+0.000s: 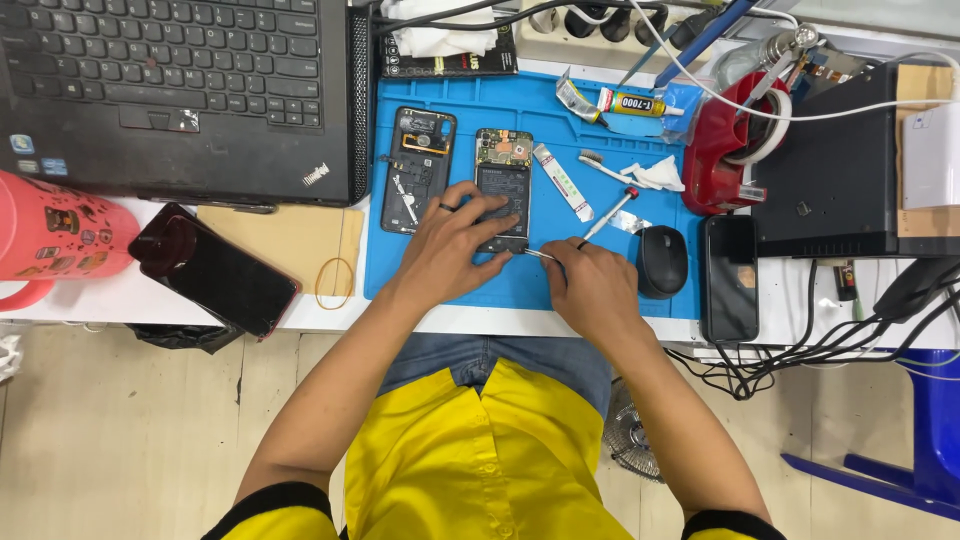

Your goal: Reassembling a mobile phone by installing internal components and securing them with screws on a repair bench.

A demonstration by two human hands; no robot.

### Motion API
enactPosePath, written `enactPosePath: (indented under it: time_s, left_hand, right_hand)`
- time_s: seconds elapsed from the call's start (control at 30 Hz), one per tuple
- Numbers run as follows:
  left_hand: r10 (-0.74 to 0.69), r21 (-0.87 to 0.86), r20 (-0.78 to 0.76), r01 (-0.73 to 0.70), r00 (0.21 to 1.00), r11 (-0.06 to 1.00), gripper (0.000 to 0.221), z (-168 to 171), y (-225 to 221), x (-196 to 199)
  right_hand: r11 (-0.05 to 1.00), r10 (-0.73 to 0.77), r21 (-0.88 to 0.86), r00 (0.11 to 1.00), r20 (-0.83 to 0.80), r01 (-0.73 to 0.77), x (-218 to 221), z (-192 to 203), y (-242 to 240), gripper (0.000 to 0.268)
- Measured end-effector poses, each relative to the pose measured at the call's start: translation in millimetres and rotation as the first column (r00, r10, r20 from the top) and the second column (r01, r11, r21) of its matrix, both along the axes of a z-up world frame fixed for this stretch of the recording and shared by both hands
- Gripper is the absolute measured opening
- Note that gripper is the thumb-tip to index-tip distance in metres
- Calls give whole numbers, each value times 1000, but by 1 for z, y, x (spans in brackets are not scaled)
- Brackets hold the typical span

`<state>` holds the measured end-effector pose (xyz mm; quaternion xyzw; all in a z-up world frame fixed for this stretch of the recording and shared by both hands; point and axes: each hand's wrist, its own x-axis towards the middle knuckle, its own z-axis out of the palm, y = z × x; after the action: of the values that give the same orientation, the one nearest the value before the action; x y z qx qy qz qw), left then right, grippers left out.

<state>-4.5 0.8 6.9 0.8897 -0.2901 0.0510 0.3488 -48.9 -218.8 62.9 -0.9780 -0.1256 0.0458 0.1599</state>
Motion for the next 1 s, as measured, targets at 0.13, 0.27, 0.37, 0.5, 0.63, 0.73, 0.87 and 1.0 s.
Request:
enactPosePath:
  time_s: [0.13,0.27,0.37,0.5,0.63,0.73,0.87,1.0]
  left_hand:
    - [1,-4,12,-1,1000,1000,36,0,0,0]
    - [1,0,15,-1,1000,1000,35,0,0,1]
    - [4,0,21,-4,1000,1000,35,-1,0,2]
    - [7,4,11,-7,1000,1000,36,-2,-2,1]
    - [2,11,1,-2,1000,1000,34,-2,-2,-1]
    - [6,7,22,-7,1000,1000,34,-3,-1,2]
    - [-7,-2,25,7,1000,1000,34,-6,-1,-1]
    - [-12,2,35,12,999,1000,35,-8,-1,2]
  right_hand:
    - [1000,-2,5,997,-80,3,7,10,1,21]
    - [1000,5,-15,995,-102,-7,9,11,2,21]
    - [997,-9,-71,993,-118,0,12,8,4,21]
    - [985,-24,-171,985,-173,-6,18,6,8,20]
    - [986,-59,-164,991,-120,39,0,-5,20,17]
    - [991,-124,-62,992,-37,122,-16,-26,26,16]
    - [986,-152,-32,962,226,163,-32,-58,26,13]
    - [987,-132,-42,930,343,156,-30,-73,22,13]
